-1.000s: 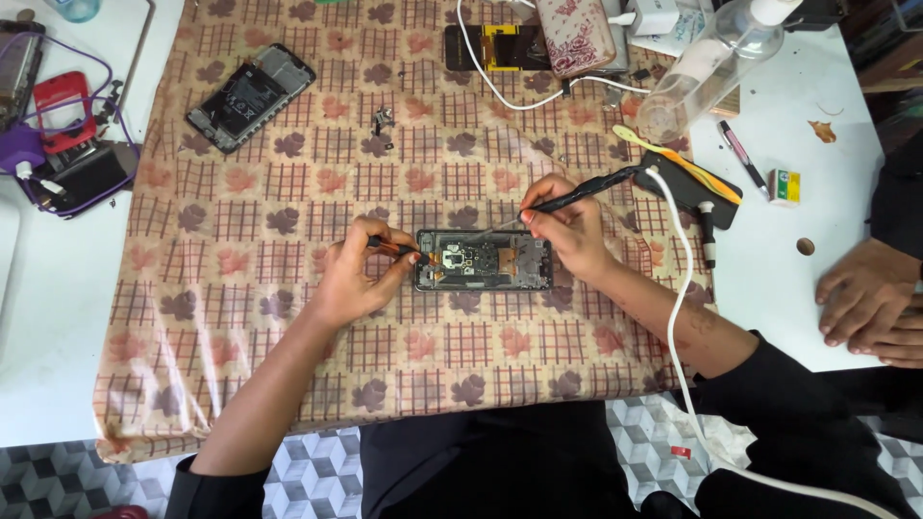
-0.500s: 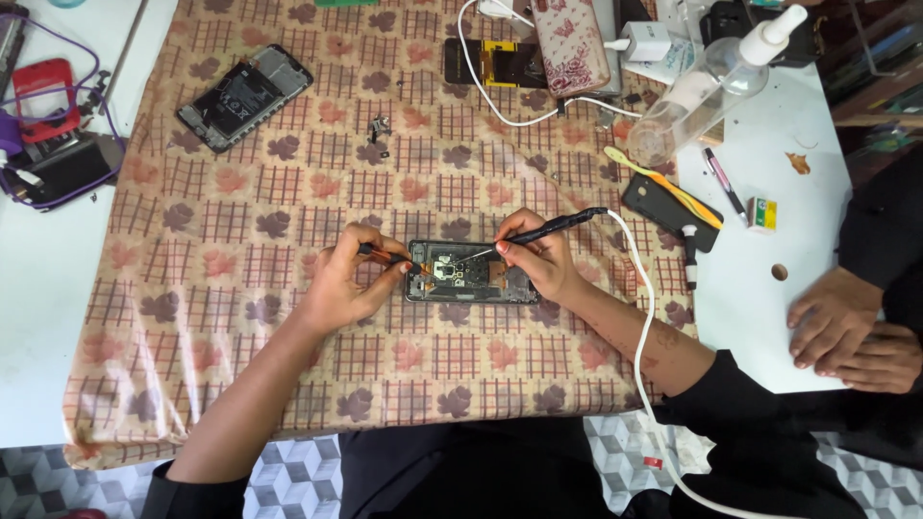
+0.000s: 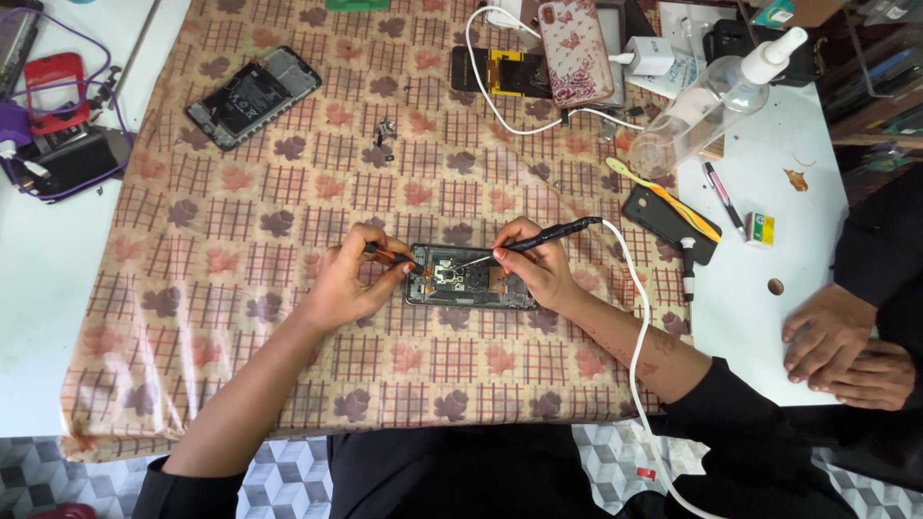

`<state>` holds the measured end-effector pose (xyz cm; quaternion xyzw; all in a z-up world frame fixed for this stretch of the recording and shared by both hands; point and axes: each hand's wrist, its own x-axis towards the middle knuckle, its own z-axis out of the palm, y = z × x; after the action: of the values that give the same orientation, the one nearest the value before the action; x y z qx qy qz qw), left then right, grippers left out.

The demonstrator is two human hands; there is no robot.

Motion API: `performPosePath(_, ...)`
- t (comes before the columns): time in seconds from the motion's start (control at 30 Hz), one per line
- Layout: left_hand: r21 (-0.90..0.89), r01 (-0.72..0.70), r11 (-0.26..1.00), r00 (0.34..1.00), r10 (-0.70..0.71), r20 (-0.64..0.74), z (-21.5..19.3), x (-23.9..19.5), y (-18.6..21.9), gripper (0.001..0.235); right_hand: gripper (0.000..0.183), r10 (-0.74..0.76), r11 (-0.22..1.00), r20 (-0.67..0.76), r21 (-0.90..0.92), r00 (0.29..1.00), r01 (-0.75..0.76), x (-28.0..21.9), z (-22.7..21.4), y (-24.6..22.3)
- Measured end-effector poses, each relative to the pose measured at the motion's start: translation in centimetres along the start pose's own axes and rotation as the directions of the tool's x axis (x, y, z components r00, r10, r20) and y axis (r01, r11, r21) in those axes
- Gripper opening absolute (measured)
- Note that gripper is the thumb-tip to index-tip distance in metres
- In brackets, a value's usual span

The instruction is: The person uses a soldering iron and tweezers to work on the internal circuit board of a disassembled mobile phone. The hands hold the phone steady while applying heat to specific points on the board.

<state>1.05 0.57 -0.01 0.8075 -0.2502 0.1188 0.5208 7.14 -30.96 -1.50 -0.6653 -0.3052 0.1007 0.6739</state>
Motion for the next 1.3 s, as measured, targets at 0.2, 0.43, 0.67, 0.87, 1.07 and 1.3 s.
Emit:
performPosePath(0.2,-0.006,0.004,1.000,1.000,-0.004,0.006,0.0,0.1,0.0,0.035,0.011,0.017,0.998,0.002,0.063,1.000,-0.017,-0.1,0.0,0.1)
performPosePath(0.43,-0.020,0.030,0.999,0.999,-0.030,0.014,0.0,0.0,-0.2,0.037,0.012,0.034,0.998,-0.016,0.059,0.999,-0.033,-0.2,-0.1,0.1)
performPosePath(0.67,-0.024,0.018,1.000,1.000,-0.017,0.024,0.0,0.1,-0.3,0.036,0.013,0.028,0.999,-0.020,0.020,0.999,-0.028,-0.4,-0.1,0.0)
performPosePath(0.87,-0.004,0.052,0.999,0.998,-0.052,0.027,-0.1,-0.1,0.3,0.039,0.013,-0.017,1.000,-0.005,-0.016,1.000,0.017,-0.4,0.1,-0.1)
performPosePath(1.07,0.076,0.015,0.997,0.999,-0.017,0.037,0.0,-0.2,0.2,0.038,0.011,-0.092,0.993,0.025,-0.072,0.995,0.093,-1.0,0.2,-0.4)
performPosePath(1.3,0.081,-0.024,0.996,1.000,0.023,0.009,0.6,-0.5,0.1,0.038,0.012,-0.108,0.982,0.045,-0.153,0.993,0.114,-1.4,0.6,-1.2)
